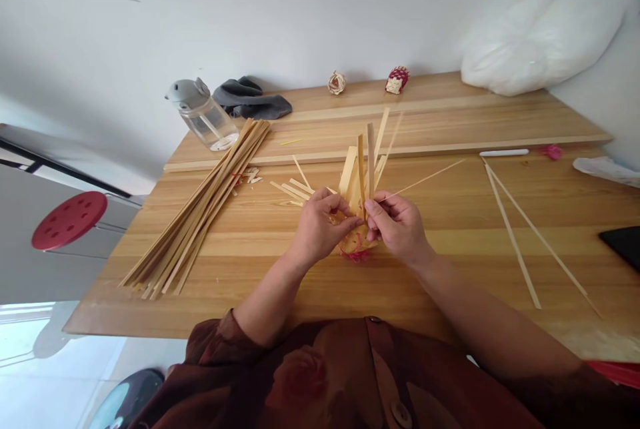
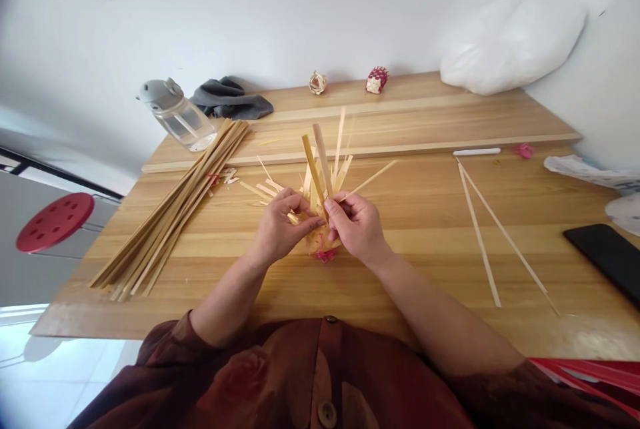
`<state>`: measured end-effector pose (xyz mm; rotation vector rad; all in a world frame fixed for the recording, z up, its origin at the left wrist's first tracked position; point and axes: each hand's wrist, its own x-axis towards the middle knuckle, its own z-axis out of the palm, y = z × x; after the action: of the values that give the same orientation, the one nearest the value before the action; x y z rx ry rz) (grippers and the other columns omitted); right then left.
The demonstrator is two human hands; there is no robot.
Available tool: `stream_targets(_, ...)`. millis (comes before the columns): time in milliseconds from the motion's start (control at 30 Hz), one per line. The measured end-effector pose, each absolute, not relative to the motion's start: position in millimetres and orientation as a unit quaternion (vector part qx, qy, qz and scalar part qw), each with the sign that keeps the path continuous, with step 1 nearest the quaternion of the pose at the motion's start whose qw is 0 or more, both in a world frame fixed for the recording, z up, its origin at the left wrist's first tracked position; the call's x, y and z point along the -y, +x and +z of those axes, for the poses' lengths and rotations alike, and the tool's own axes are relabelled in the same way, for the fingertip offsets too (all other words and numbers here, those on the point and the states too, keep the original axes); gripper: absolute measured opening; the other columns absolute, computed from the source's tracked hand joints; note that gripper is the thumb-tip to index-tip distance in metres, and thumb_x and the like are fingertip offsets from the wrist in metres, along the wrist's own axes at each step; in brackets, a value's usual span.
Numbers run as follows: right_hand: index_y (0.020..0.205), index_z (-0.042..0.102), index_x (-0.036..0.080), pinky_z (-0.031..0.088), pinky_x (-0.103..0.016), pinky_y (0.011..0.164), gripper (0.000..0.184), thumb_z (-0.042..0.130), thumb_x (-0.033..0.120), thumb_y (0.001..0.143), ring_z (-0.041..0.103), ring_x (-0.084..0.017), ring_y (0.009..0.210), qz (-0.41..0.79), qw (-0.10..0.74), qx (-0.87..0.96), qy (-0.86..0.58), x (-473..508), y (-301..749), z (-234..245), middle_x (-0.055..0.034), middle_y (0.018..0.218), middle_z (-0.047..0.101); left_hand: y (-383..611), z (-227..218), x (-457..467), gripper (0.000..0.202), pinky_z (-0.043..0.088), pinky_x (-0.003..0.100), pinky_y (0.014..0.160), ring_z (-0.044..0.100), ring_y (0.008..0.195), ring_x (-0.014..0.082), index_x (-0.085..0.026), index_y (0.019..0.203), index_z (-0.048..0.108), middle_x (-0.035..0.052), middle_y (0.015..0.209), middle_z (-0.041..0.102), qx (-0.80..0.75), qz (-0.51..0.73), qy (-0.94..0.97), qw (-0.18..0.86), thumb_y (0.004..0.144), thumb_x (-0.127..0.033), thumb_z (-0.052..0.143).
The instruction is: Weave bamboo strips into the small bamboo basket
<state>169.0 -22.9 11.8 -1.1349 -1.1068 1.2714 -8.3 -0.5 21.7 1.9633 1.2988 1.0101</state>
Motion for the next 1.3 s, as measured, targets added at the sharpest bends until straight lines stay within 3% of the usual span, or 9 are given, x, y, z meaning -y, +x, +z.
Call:
stream_targets(300,0.080,0.061,0.024,0.043,-0.025,0.036,0.045,0.088,0.060,0.074,0.057,-0.013,0.037,0.533,0.507,0.431,-0.522,22,168,17,0.0051,0.051,0.061,-11,13,-2,0.020,0.051,0.028,0.076,0.062,0.080,0.0143,-0.020,0.080,0.075,0.0001,0.083,0.065,-0.426,0.420,0.760,0.254,0.076,-0.024,0.094)
stream_targets(400,0.076,0.060,0.025,0.041,-0.026,0.036,0.042,0.089,0.055,0.074,0.052,-0.012,0.035,0.516,0.480,0.458,-0.542,20,171,16,0.0047,0.049,0.060,-13,15,0,0.010,0.052,0.028,0.076,0.066,0.081,0.0152,-0.022,0.086,0.081,0.0032,0.085,0.071,-0.403,0.427,0.779,0.220,0.087,-0.031,0.087)
stream_targets(567,0.077,0.060,0.025,0.037,-0.026,0.040,0.043,0.088,0.058,0.078,0.047,-0.010,0.041,0.495,0.484,0.515,-0.505,18,176,13,0.0060,0.051,0.055,-15,24,7,0.026,0.054,0.030,0.073,0.066,0.070,0.0152,-0.021,0.085,0.082,0.0038,0.073,0.074,-0.409,0.421,0.787,0.191,0.099,-0.041,0.071)
stream_targets(767,0.082,0.063,0.025,0.035,-0.026,0.043,0.043,0.092,0.056,0.074,0.043,-0.010,0.046,0.531,0.469,0.509,-0.490,15,182,11,0.0079,0.056,0.049,-16,32,12,0.022,0.058,0.024,0.069,0.071,0.070,0.0124,-0.018,0.081,0.073,0.0022,0.077,0.077,-0.421,0.471,0.728,0.267,0.097,-0.033,0.071)
stream_targets(867,0.077,0.062,0.024,0.033,-0.027,0.045,0.042,0.093,0.052,0.072,0.042,-0.010,0.048,0.523,0.443,0.525,-0.505,12,183,12,0.0074,0.055,0.048,-15,29,11,0.011,0.060,0.023,0.076,0.072,0.073,0.0111,-0.018,0.102,0.075,0.0004,0.081,0.077,-0.410,0.478,0.735,0.253,0.098,-0.026,0.069)
stream_targets(967,0.075,0.061,0.024,0.034,-0.027,0.048,0.040,0.092,0.049,0.073,0.042,-0.010,0.052,0.506,0.431,0.537,-0.520,10,182,13,0.0068,0.057,0.048,-15,23,8,0.026,0.058,0.027,0.080,0.069,0.076,0.0126,-0.020,0.125,0.072,0.0018,0.086,0.075,-0.433,0.462,0.760,0.149,0.101,-0.023,0.065)
stream_targets(1167,0.086,0.066,0.024,0.033,-0.027,0.051,0.035,0.091,0.046,0.077,0.039,-0.011,0.055,0.494,0.465,0.541,-0.496,15,184,6,0.0074,0.061,0.046,-15,26,9,0.016,0.048,0.044,0.090,0.058,0.097,0.0267,-0.023,0.091,0.075,0.0103,0.098,0.067,-0.482,0.372,0.791,-0.054,0.099,-0.036,0.069)
stream_targets(1233,0.091,0.067,0.024,0.033,-0.027,0.052,0.036,0.091,0.048,0.078,0.037,-0.010,0.056,0.508,0.471,0.540,-0.478,16,185,2,0.0085,0.062,0.043,-16,32,14,0.015,0.044,0.047,0.094,0.058,0.108,0.0302,-0.024,0.089,0.072,0.0099,0.104,0.071,-0.510,0.327,0.793,-0.073,0.098,-0.035,0.071)
stream_targets(1300,0.094,0.067,0.024,0.035,-0.027,0.053,0.039,0.091,0.049,0.077,0.036,-0.010,0.057,0.520,0.475,0.540,-0.461,17,186,0,0.0089,0.063,0.042,-18,39,17,0.010,0.041,0.049,0.104,0.062,0.106,0.0283,-0.022,0.091,0.068,0.0066,0.097,0.074,-0.521,0.266,0.810,-0.040,0.099,-0.029,0.068)
